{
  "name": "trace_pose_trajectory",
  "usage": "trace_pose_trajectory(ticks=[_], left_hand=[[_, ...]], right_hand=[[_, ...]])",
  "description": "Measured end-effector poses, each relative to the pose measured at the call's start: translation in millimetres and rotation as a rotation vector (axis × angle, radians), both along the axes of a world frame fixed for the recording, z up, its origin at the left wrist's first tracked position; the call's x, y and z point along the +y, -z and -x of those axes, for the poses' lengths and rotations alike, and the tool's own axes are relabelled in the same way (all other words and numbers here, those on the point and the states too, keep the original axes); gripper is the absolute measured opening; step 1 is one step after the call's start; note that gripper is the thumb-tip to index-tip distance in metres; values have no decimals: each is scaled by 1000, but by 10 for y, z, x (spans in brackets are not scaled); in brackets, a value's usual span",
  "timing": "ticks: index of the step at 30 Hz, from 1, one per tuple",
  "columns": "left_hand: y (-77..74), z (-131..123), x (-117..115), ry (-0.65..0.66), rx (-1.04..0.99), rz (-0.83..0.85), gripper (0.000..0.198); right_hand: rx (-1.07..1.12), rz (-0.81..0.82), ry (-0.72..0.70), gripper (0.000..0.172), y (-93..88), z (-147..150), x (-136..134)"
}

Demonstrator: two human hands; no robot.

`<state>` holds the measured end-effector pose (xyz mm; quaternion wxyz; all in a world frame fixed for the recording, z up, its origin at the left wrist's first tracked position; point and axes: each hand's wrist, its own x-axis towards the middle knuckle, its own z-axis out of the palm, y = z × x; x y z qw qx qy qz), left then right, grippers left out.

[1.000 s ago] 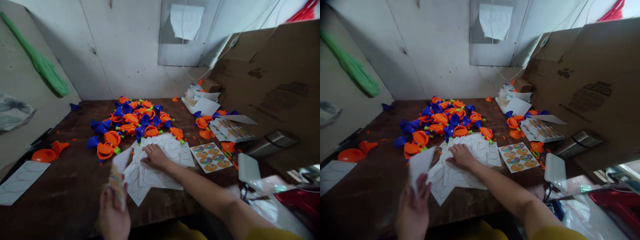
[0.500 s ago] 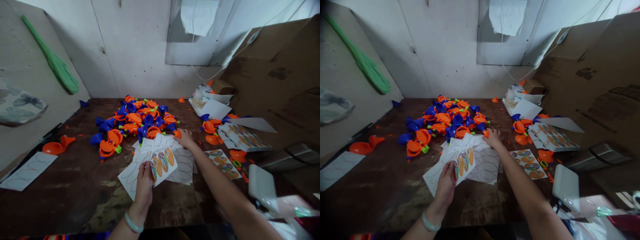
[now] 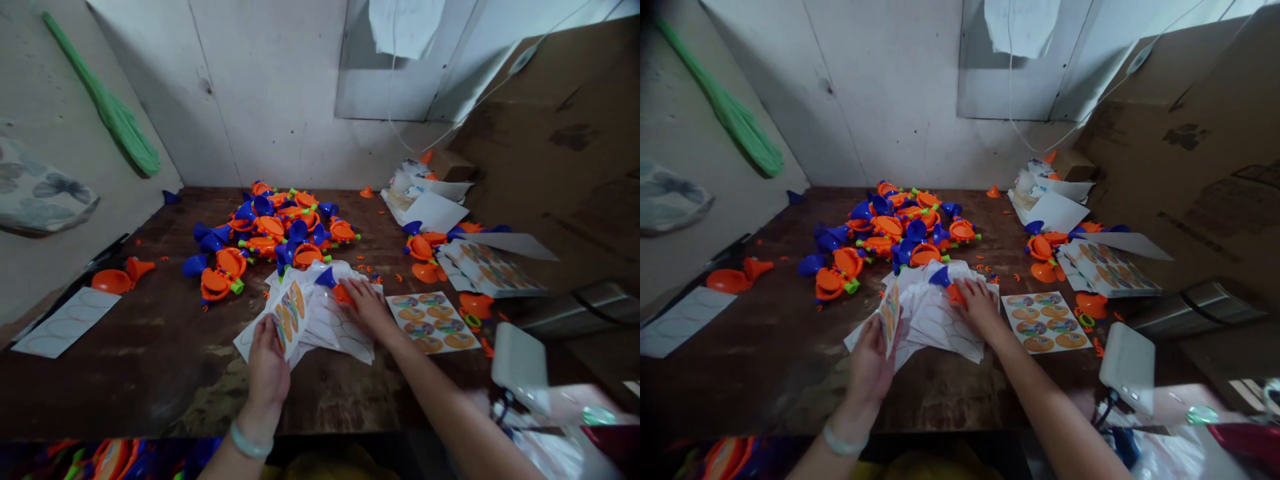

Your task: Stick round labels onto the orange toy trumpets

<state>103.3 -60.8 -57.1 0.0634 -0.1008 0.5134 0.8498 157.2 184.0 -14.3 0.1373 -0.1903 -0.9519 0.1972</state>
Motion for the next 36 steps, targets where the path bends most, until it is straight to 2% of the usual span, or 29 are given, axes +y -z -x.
trace_pose_trajectory(ticks=[2,5,7,9,11,14,18,20,25,30,34,36], left_hand=[[-55,13,-205,-80,87,38,35],[-144,-15,-492,-147,221,146,38],[-198,-61,-623,-155,296,225,38],[-252,-114,-701,-151,357,294,35],[-314,-161,-746,-144,405,350,33],[-433,-193,-804,-121,449,400,37],[-620,-157,-946,-117,454,355,45],[-710,-130,-1048,-155,492,370,44],[-918,-91,-1257,-194,640,623,27],[-1054,-128,-1246,-86,709,613,2],[-1036,-237,-1133,47,738,677,10],[-1022,-278,-1068,148,690,680,25]], right_hand=[[-5,1,9,55,120,-33,-148],[179,115,-23,60,50,-49,-252],[276,284,-161,56,-104,-45,-361],[245,448,-364,56,-267,-23,-546],[184,513,-505,61,-396,22,-767],[156,510,-510,56,-508,136,-1040],[194,558,-516,54,-612,287,-1238],[266,535,-545,51,-687,301,-1315],[453,401,-547,31,-824,160,-1471],[553,224,-465,29,-715,47,-1435],[643,-151,-328,27,-582,37,-1515],[664,-185,-435,30,-541,27,-1604]])
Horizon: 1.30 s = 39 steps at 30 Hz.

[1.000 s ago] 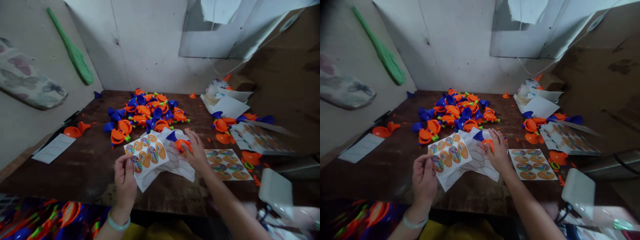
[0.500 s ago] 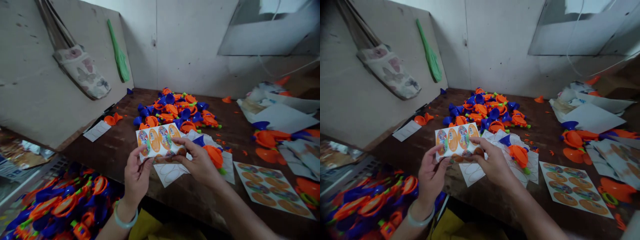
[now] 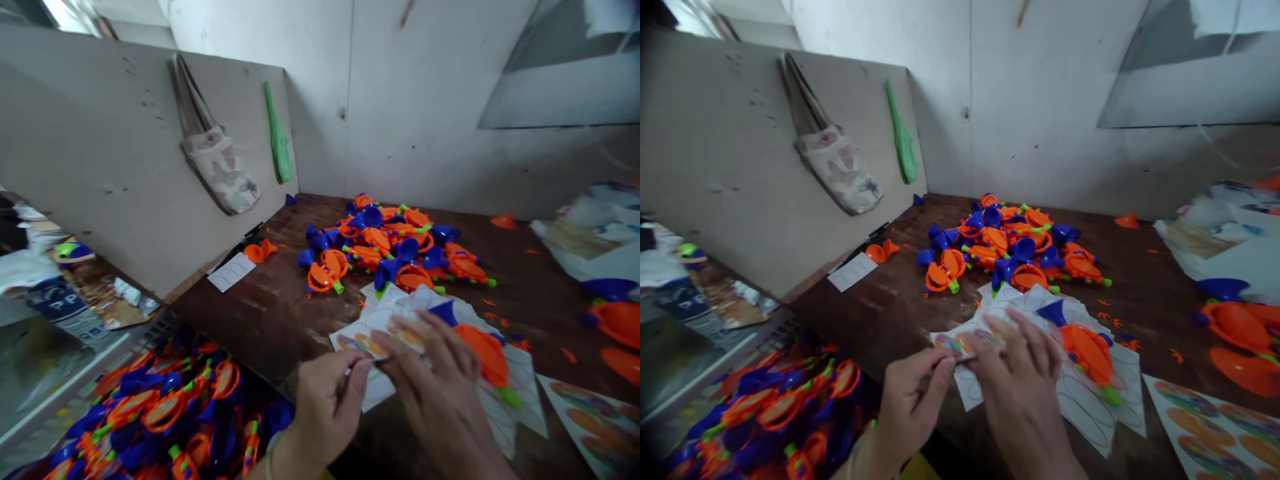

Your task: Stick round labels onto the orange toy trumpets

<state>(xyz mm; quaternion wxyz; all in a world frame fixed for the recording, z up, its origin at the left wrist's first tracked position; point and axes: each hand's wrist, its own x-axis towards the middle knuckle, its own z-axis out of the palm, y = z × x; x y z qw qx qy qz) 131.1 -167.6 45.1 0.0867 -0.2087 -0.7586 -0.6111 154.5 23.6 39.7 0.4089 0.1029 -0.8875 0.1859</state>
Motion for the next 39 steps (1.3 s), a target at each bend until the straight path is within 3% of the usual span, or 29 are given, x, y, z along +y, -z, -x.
trace_pose_trajectory(ticks=[3,8,11,13,15,17,18,20,23,27,33,35,37,39], left_hand=[[-27,-9,71,47,-183,-73,54],[-128,42,95,82,-395,-210,68],[-130,108,66,102,-449,-262,64],[-99,197,26,29,-485,-319,58],[-55,308,-19,-104,-516,-379,55],[-17,397,-49,-185,-484,-379,54],[-4,418,-53,-185,-433,-350,52],[3,404,-39,-131,-296,-256,46],[-2,304,22,-50,-142,-127,40],[45,221,108,12,-180,-129,40],[172,217,210,82,-508,-401,48],[193,252,258,116,-542,-397,50],[235,344,333,163,-514,-284,50],[315,496,441,194,-470,-143,43]], right_hand=[[-5,8,-231,39,41,-14,-67],[149,-63,-286,61,83,24,16],[217,-62,-261,47,30,-7,-10],[210,-89,-302,34,-50,-82,-77],[131,-130,-462,29,-140,-176,-142],[69,-72,-592,31,-217,-242,-166],[56,-8,-572,28,-246,-253,-157],[51,81,-383,21,-283,-223,-109],[-22,70,-172,45,-271,-103,-32],[22,132,-179,62,-111,1,-27],[251,129,-210,67,171,12,42],[271,111,-178,62,178,-11,80],[239,90,-179,49,132,-68,77],[128,45,-301,32,61,-161,24]])
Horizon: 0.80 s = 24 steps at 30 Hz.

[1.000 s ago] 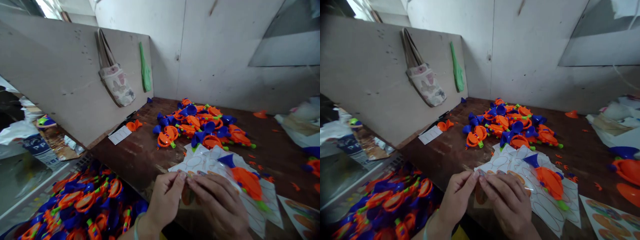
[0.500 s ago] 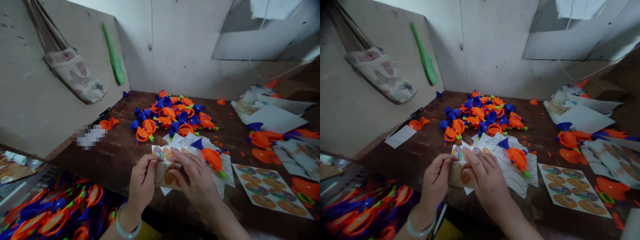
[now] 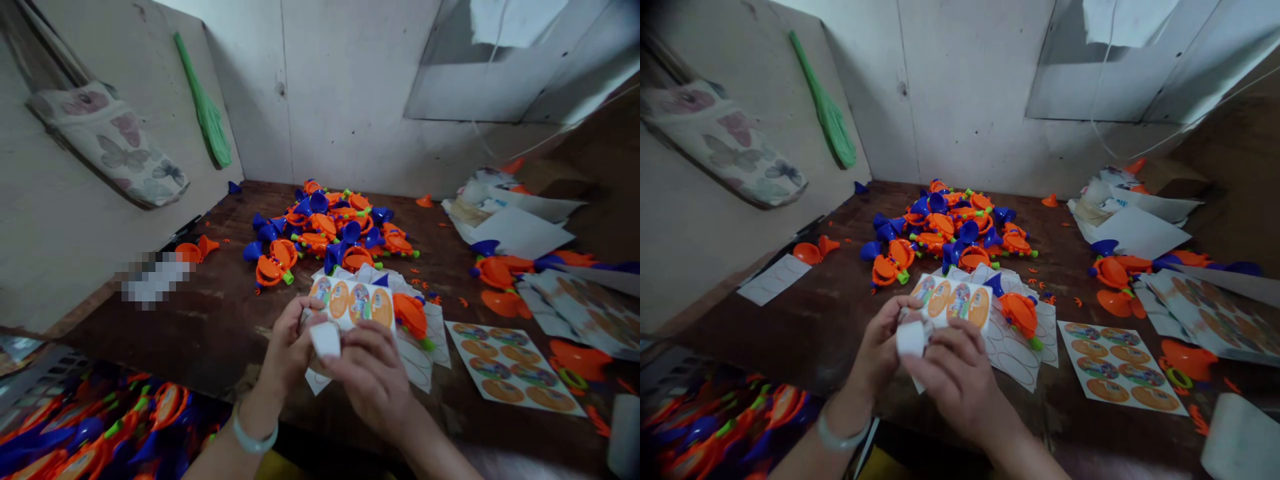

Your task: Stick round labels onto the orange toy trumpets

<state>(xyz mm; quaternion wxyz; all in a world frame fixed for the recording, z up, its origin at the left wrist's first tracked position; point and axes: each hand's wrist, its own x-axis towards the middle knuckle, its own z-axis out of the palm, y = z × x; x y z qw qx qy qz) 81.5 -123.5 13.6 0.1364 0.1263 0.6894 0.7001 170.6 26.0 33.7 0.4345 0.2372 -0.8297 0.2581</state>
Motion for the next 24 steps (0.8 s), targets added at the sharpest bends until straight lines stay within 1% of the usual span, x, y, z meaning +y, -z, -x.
trace_pose_trajectory(ticks=[2,3,4,5,6,8,9,11,12,13,15,17,19,21,22,24], left_hand=[[100,194,110,21,44,96,29],[144,298,148,20,66,134,22],[176,405,163,11,93,174,18],[193,514,153,-14,123,215,20],[194,629,114,-58,150,254,28],[160,883,-32,-202,182,322,43],[136,1024,-122,-288,180,353,48],[108,1318,-289,-442,124,400,62],[111,1456,-350,-488,75,413,63],[126,1575,-391,-511,23,412,59],[175,1730,-421,-517,-70,370,47],[205,1745,-418,-505,-135,275,37],[181,1611,-421,-525,-165,148,29],[123,1342,-435,-581,-166,11,24],[98,1165,-438,-601,-168,-51,27],[83,757,-415,-584,-178,-146,36]], right_hand=[[-164,-80,-192,22,-54,-104,-79],[-226,-93,-277,23,-66,-149,-115],[-268,-82,-331,27,-66,-182,-144],[-294,-48,-352,35,-57,-202,-162],[-311,1,-353,45,-41,-207,-169],[-341,111,-336,66,1,-179,-162],[-360,161,-328,73,23,-152,-154],[-376,250,-327,80,68,-87,-146],[-369,294,-324,81,91,-52,-150],[-357,340,-315,81,116,-18,-160],[-335,434,-282,82,167,45,-185],[-310,531,-242,86,208,96,-204],[-313,621,-185,90,221,131,-207],[-326,718,-147,92,192,157,-205],[-338,769,-143,94,164,171,-209],[-366,876,-171,97,87,205,-235]])
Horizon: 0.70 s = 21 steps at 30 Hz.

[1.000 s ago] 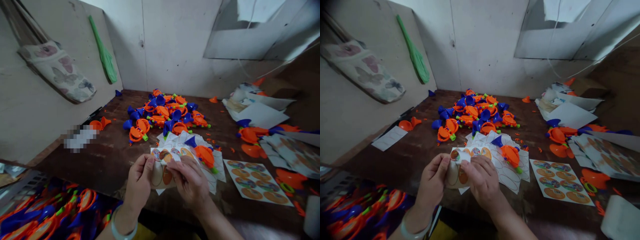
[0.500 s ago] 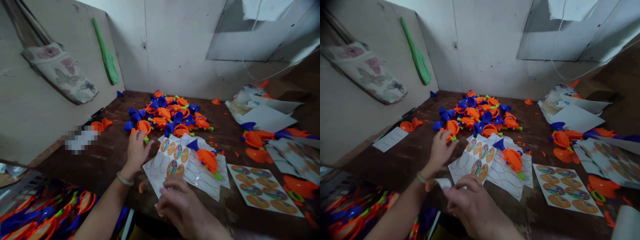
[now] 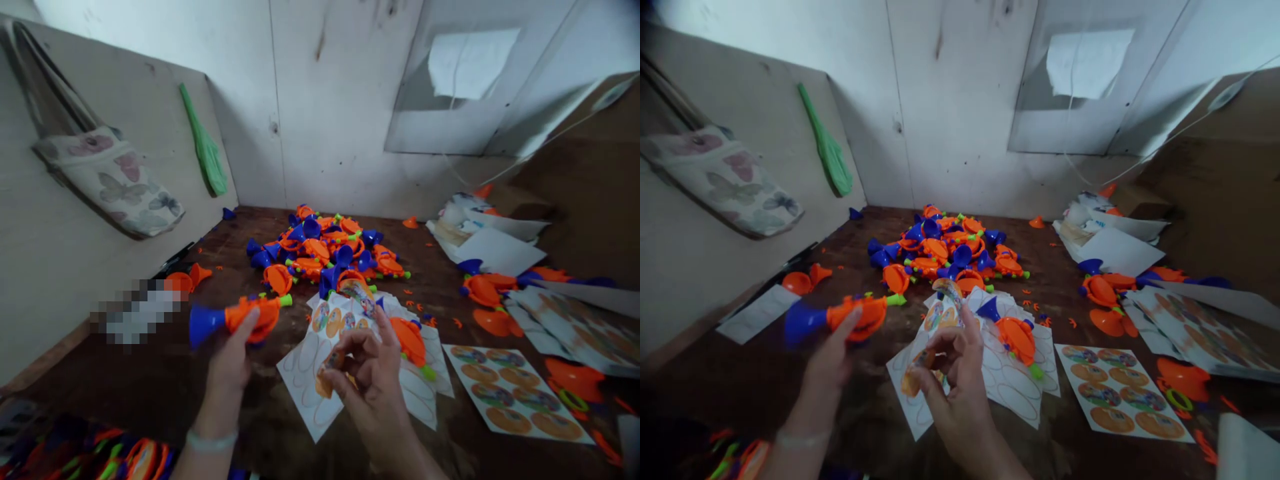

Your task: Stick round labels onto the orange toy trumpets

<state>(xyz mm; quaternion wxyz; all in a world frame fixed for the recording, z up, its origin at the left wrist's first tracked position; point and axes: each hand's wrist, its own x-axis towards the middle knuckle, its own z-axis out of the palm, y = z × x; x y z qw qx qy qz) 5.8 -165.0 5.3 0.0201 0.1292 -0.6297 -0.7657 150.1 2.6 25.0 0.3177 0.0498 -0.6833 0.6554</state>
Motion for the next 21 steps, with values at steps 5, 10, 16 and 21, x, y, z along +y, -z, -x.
trace_pose_trajectory(ticks=[5,10,16,21], left_hand=[[53,-947,221,259,201,-300,63],[-28,-1212,306,567,352,-539,77],[-68,-1171,289,531,431,-518,74],[-62,-1144,275,547,374,-465,72]], right_hand=[[5,178,1,101,-208,92,-128],[35,204,69,99,-312,61,-203],[47,132,57,97,-362,-44,-294],[7,36,80,98,-365,-62,-312]])
